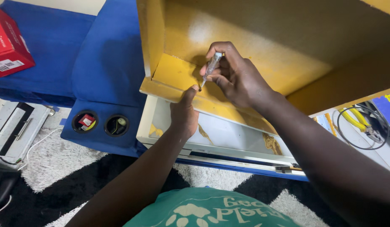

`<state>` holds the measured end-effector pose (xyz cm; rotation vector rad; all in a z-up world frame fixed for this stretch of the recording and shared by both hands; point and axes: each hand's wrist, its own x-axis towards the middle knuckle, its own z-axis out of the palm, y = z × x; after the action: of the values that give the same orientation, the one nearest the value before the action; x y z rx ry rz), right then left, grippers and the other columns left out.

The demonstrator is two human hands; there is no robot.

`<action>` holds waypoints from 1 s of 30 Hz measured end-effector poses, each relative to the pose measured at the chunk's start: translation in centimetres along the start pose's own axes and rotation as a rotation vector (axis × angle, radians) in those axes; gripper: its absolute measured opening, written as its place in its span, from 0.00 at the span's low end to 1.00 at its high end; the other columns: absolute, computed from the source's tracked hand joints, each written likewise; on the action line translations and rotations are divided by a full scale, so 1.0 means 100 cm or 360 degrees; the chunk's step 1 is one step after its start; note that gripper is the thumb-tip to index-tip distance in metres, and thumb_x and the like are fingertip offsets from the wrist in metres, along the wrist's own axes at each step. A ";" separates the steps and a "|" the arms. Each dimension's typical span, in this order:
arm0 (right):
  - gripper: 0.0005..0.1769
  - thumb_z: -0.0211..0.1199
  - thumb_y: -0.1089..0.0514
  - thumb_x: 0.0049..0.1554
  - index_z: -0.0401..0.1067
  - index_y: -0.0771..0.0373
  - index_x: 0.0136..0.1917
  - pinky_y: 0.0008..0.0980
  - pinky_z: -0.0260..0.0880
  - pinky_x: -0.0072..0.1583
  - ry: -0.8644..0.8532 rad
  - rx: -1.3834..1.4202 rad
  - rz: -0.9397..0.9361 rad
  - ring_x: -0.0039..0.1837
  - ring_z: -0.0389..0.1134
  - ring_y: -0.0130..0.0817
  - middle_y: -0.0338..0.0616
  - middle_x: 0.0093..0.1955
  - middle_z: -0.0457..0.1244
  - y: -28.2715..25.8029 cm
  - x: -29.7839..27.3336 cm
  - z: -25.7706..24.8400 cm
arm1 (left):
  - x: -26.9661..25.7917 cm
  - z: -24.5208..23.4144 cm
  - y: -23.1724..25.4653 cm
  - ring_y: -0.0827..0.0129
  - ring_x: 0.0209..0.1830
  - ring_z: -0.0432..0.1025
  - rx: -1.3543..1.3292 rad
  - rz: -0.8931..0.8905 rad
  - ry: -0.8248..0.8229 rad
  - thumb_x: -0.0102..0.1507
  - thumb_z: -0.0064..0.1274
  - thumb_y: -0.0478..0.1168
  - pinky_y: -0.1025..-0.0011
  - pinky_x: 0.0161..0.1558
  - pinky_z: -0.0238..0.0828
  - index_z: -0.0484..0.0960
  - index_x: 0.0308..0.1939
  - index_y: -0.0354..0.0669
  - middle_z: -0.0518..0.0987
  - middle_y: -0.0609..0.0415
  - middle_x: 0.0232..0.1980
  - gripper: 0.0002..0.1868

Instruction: The person attaches a gold drawer handle to a white drawer front using a screwdriver. They repeatedly flip the drawer to access the interior, insert and tighten screws, and test the handle's stability.

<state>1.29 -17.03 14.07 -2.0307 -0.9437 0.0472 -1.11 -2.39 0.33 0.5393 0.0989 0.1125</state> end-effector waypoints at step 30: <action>0.15 0.64 0.64 0.65 0.61 0.59 0.60 0.33 0.71 0.53 -0.0260 -0.0546 0.0006 0.54 0.71 0.34 0.44 0.50 0.68 -0.018 0.020 -0.020 | -0.002 -0.003 0.000 0.65 0.61 0.70 -0.0104 0.0059 -0.0126 0.60 0.57 0.33 0.59 0.64 0.67 0.67 0.67 0.43 0.74 0.53 0.61 0.30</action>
<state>2.34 -16.56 17.27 -2.3723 -1.1107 0.0571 -1.35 -2.29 0.09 0.4796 0.0079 0.1298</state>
